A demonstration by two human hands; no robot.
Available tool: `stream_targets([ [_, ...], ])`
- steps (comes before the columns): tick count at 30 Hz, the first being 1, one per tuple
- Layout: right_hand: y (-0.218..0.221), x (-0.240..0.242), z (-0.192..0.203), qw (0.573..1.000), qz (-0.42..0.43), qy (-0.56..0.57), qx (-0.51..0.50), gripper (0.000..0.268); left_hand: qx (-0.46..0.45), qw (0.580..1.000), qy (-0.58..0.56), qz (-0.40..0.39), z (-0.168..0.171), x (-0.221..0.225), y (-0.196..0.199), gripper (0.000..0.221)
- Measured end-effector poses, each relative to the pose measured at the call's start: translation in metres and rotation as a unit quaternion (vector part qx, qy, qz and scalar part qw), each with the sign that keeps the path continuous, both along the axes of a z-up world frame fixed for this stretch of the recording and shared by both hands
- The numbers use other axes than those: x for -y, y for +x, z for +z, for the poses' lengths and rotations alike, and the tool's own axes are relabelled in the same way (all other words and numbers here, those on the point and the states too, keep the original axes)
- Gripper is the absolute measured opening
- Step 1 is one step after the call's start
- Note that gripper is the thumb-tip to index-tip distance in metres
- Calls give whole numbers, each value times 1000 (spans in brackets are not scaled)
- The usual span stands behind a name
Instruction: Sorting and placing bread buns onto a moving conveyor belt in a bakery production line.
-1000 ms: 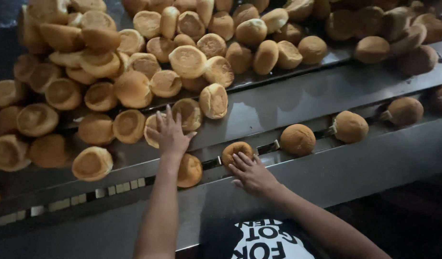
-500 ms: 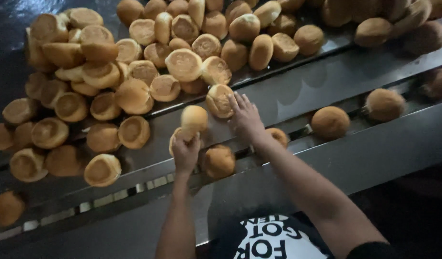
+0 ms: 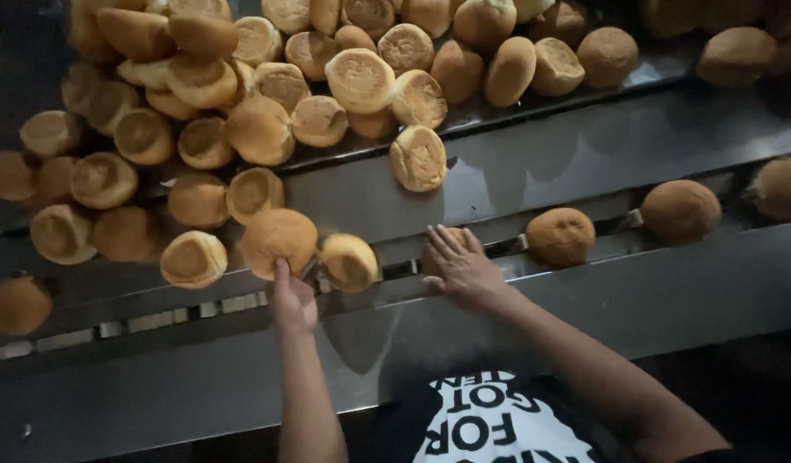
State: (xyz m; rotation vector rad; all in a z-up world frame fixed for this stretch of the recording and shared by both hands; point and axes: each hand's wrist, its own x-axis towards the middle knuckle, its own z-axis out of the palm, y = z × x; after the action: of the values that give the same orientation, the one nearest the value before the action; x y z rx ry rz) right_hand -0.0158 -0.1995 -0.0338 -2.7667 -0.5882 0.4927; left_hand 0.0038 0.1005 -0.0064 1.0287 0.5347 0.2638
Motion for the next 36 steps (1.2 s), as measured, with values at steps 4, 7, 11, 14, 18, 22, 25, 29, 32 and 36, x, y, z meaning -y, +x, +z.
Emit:
stream_targets([
  [4, -15, -12, 8, 997, -61, 19, 40, 75, -56, 997, -43, -3, -10, -18, -33, 39],
  [7, -12, -43, 30, 950, -93, 248, 163, 76, -118, 992, -16, -34, -37, -37, -61, 43],
  [11, 7, -69, 4, 955, -99, 279, -15, 90, -243, 935, 232, -113, -6, -39, -60, 68],
  [14, -4, -57, -12, 958, -66, 263, 93, 73, -264, 821, 496, -102, 23, -24, -61, 72],
  [18, -29, -33, 17, 931, 87, 223, 276, 61, -57, 676, 720, -145, 40, 12, -64, 56],
  [22, -42, -22, -16, 965, 127, 111, 203, 68, -129, 629, 710, -288, -9, 25, -42, 70],
  [25, -41, -18, 0, 991, 91, 65, 68, 67, -68, 600, 774, -191, -4, 60, -14, 68],
  [29, -51, -3, -17, 992, 40, 87, 87, 63, 115, 629, 736, -222, 41, 138, 43, 78],
  [32, -67, 16, -10, 984, -43, 130, 111, 59, 146, 580, 760, -257, 34, 181, 91, 90],
  [36, -95, 47, 22, 948, -216, 225, 65, 55, 34, 505, 814, -285, -35, 200, 152, 101],
])
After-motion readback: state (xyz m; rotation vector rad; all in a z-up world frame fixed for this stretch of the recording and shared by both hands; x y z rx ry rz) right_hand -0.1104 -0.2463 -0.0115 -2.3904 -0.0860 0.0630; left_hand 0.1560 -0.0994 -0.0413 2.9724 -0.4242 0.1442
